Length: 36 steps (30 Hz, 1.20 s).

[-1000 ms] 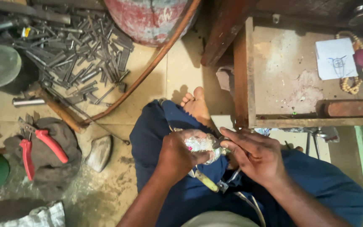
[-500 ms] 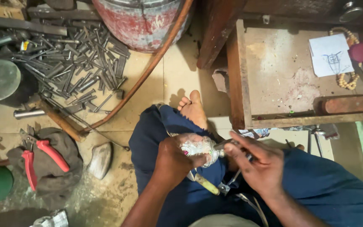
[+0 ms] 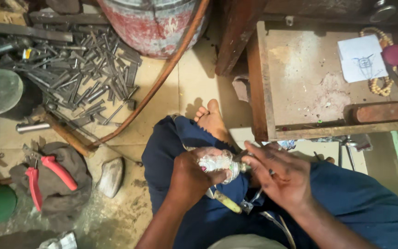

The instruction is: The person sits on the floor and works on a small, silver-colored, cone-shaped decorative object. They use a thin metal tool to press and shape details on the object's surface, rotating it frequently to access different areas.

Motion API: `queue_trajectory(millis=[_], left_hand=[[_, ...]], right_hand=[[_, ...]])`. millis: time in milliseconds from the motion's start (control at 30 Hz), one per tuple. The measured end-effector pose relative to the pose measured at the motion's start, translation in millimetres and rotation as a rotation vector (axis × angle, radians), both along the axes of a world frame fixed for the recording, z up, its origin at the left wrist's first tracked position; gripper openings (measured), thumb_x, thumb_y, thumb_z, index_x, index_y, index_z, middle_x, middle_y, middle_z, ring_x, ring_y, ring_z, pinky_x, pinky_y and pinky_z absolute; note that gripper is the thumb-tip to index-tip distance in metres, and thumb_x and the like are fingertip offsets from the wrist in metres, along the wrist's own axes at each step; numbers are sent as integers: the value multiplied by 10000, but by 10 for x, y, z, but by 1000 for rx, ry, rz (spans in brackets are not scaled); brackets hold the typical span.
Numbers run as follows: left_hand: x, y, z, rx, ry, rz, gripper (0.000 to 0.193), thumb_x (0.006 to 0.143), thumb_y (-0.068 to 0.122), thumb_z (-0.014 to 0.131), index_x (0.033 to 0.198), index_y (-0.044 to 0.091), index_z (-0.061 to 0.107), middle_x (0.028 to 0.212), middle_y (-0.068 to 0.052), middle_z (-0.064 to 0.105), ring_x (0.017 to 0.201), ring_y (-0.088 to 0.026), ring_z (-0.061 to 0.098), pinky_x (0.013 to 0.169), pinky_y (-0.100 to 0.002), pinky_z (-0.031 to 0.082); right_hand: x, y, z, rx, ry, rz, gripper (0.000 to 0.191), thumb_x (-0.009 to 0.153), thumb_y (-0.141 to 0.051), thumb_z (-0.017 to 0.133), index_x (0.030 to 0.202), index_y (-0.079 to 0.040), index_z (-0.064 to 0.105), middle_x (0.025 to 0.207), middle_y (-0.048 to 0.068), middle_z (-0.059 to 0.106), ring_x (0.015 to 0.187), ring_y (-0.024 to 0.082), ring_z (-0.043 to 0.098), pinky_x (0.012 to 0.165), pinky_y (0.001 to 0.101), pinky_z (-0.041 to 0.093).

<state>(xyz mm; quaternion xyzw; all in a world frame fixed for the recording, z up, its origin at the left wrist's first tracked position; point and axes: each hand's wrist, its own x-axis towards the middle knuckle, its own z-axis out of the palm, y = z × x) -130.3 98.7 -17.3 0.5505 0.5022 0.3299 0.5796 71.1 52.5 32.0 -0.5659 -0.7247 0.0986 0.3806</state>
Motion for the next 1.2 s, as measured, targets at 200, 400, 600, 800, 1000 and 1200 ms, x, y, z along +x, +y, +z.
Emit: queue_trajectory(millis=[200, 400, 600, 800, 1000, 1200], left_hand=[[1, 4, -2, -35, -29, -13, 406, 631, 116, 914, 989, -2, 762, 884, -72, 808, 788, -105, 750, 742, -272, 609], [13, 8, -2, -2, -21, -22, 403, 640, 96, 919, 991, -10, 752, 879, -71, 802, 784, -94, 738, 730, -266, 606], [17, -1, -6, 12, -51, -25, 383, 649, 84, 923, 976, -21, 753, 867, -76, 801, 766, -89, 723, 713, -264, 606], [42, -30, -5, -101, -79, 3, 395, 643, 56, 919, 998, -14, 758, 866, -65, 799, 754, -84, 713, 692, -262, 604], [103, -97, -5, -276, -324, 63, 351, 681, -25, 872, 1007, -37, 741, 886, -75, 788, 772, -104, 724, 694, -259, 609], [223, -91, -64, -357, -392, 143, 286, 747, -38, 828, 1026, -50, 769, 885, -59, 783, 734, -84, 684, 668, -238, 565]], right_hand=[[-4, 63, 47, -13, 23, 47, 329, 868, -56, 786, 1192, -54, 731, 985, 121, 772, 824, 208, 771, 734, 307, 601], [47, 50, 32, -18, 0, 60, 335, 866, -35, 772, 1199, -55, 733, 993, 116, 776, 852, 209, 774, 750, 305, 605], [37, 19, -4, -9, 5, 65, 346, 861, -48, 783, 1203, -51, 731, 984, 101, 781, 819, 194, 771, 730, 295, 604], [119, -38, -104, 5, 32, -24, 332, 875, -76, 796, 1202, -70, 739, 996, 88, 791, 823, 161, 771, 771, 274, 600], [89, -248, -316, -131, 604, -297, 325, 925, 32, 716, 1249, 46, 699, 928, 120, 779, 816, 120, 749, 764, 247, 617], [-21, -419, -436, -37, 574, -354, 313, 926, 29, 733, 1238, 43, 703, 937, 128, 778, 825, 110, 738, 761, 222, 595]])
